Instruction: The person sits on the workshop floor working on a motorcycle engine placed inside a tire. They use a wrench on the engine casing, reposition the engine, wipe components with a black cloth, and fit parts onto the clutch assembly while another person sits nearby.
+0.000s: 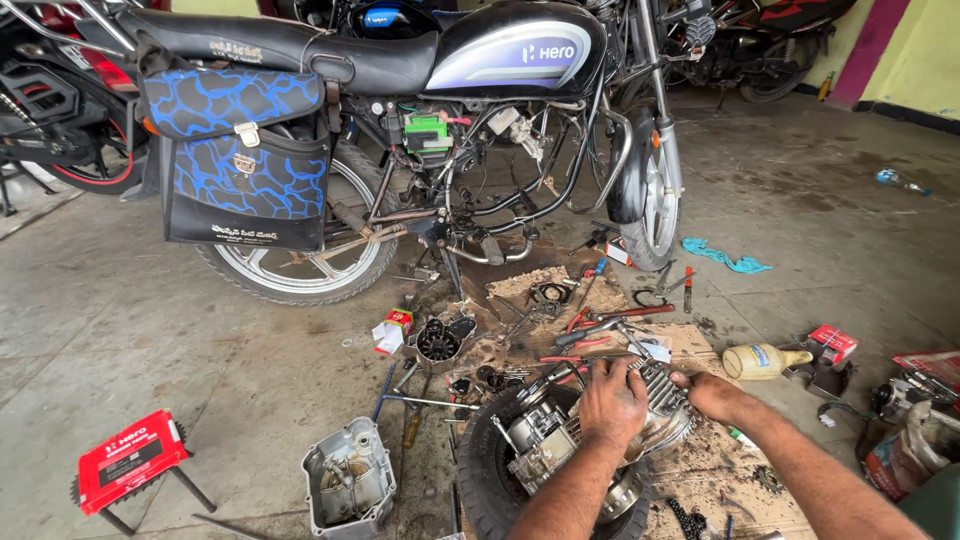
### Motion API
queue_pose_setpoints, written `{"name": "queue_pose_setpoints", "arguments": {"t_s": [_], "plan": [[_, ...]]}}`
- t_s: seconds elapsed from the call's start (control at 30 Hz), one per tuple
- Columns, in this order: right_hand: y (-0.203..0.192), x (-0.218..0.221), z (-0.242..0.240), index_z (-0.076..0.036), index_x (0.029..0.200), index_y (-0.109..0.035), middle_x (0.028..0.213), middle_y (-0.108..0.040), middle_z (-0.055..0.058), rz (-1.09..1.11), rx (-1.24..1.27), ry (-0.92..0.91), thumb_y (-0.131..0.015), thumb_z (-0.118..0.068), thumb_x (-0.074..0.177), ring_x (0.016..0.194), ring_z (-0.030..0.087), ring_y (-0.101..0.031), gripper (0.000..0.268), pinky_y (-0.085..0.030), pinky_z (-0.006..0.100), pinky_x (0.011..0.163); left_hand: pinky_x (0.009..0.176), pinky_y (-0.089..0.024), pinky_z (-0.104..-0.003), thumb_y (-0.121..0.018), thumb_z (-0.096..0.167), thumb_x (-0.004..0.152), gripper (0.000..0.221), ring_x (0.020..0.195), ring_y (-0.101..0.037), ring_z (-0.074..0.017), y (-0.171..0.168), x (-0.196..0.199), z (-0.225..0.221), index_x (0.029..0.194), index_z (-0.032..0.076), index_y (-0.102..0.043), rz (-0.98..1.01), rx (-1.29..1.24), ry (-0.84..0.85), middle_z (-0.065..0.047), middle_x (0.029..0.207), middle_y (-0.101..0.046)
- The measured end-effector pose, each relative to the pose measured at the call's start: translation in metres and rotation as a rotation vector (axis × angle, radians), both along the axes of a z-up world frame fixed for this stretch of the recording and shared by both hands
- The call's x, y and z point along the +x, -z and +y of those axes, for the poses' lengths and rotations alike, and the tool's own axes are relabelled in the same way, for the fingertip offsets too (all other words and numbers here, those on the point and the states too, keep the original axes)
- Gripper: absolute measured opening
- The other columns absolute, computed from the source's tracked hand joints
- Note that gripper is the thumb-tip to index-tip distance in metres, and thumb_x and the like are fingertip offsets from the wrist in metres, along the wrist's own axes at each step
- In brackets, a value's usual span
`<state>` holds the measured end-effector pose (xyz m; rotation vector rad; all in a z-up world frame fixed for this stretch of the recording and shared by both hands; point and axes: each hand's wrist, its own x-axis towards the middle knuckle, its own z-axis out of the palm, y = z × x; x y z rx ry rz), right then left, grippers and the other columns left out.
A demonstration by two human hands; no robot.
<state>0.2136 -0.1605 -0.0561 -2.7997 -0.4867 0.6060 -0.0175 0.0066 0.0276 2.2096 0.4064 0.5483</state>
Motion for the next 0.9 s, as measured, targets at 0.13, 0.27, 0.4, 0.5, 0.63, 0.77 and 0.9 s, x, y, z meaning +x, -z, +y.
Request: {"name": "queue_pose_setpoints", "arguments": {"t_s": [0.13, 0.27, 0.4, 0.5, 0.63, 0.77, 0.9], "plan": [[-0.039, -0.035, 0.003, -0.003, 0.135, -0.066, 0.122, -0.072, 0.023, 0.182, 0.022, 0.119, -0.033, -0.064, 0.107, 0.11, 0.038, -0.075, 0.075, -0.057, 0.05, 0.093, 0.087, -0.057, -0.047, -0.053, 0.031, 0.101, 0.035, 0.104, -0.067, -0.0339, 0.007, 0.002, -0.002, 0.132, 0.022, -0.064, -0.08, 0.037, 0.016, -0.017, 0.121, -0.056], [-0.002, -0.024, -0.019, -0.013, 0.137, -0.064, 0.106, -0.075, 0.006, 0.075, 0.549, -0.013, -0.055, -0.048, 0.097, 0.086, 0.015, -0.062, 0.053, -0.052, 0.036, 0.081, 0.087, -0.057, -0.048, -0.052, 0.033, 0.101, 0.036, 0.107, -0.067, -0.0349, 0.002, 0.002, -0.011, 0.133, 0.023, -0.062, -0.021, 0.003, 0.04, -0.017, 0.127, -0.054], [-0.012, -0.044, -0.017, -0.01, 0.138, -0.072, 0.097, -0.071, 0.024, 0.223, 0.658, 0.244, -0.059, -0.043, 0.107, 0.083, 0.026, -0.052, 0.047, -0.047, 0.043, 0.077, 0.088, -0.056, -0.049, -0.053, 0.034, 0.1, 0.036, 0.105, -0.067, -0.0346, 0.006, -0.003, -0.006, 0.134, 0.024, -0.063, -0.032, 0.016, 0.018, -0.016, 0.124, -0.055], [0.003, -0.031, -0.013, -0.013, 0.134, -0.071, 0.114, -0.081, 0.009, 0.26, 0.759, 0.155, -0.06, -0.037, 0.099, 0.099, 0.02, -0.069, 0.044, -0.055, 0.039, 0.093, 0.086, -0.057, -0.049, -0.055, 0.033, 0.1, 0.035, 0.106, -0.066, -0.0341, 0.024, 0.007, -0.007, 0.132, 0.024, -0.065, -0.12, 0.092, 0.001, -0.015, 0.119, -0.058], [0.018, -0.018, -0.014, -0.011, 0.131, -0.073, 0.115, -0.081, 0.006, 0.223, 0.799, 0.143, -0.063, -0.034, 0.098, 0.105, 0.017, -0.069, 0.041, -0.052, 0.036, 0.098, 0.082, -0.058, -0.047, -0.053, 0.034, 0.101, 0.037, 0.105, -0.066, -0.0313, 0.015, 0.003, -0.008, 0.135, 0.024, -0.062, -0.051, 0.054, 0.021, -0.015, 0.12, -0.056], [0.048, 0.01, -0.021, -0.009, 0.13, -0.073, 0.117, -0.08, 0.006, 0.279, 0.979, -0.016, -0.064, -0.028, 0.097, 0.105, 0.018, -0.067, 0.04, -0.05, 0.036, 0.1, 0.081, -0.059, -0.045, -0.053, 0.034, 0.1, 0.038, 0.103, -0.067, -0.0301, 0.013, 0.002, -0.008, 0.136, 0.025, -0.061, -0.008, 0.014, 0.039, -0.015, 0.12, -0.055], [0.019, -0.001, -0.018, -0.009, 0.128, -0.075, 0.115, -0.083, 0.003, 0.212, 0.688, -0.065, -0.058, -0.033, 0.101, 0.105, 0.015, -0.069, 0.04, -0.052, 0.033, 0.101, 0.081, -0.059, -0.047, -0.054, 0.034, 0.099, 0.037, 0.101, -0.068, -0.0325, 0.012, 0.001, -0.008, 0.135, 0.025, -0.063, -0.044, 0.011, 0.032, -0.016, 0.12, -0.056]]}}
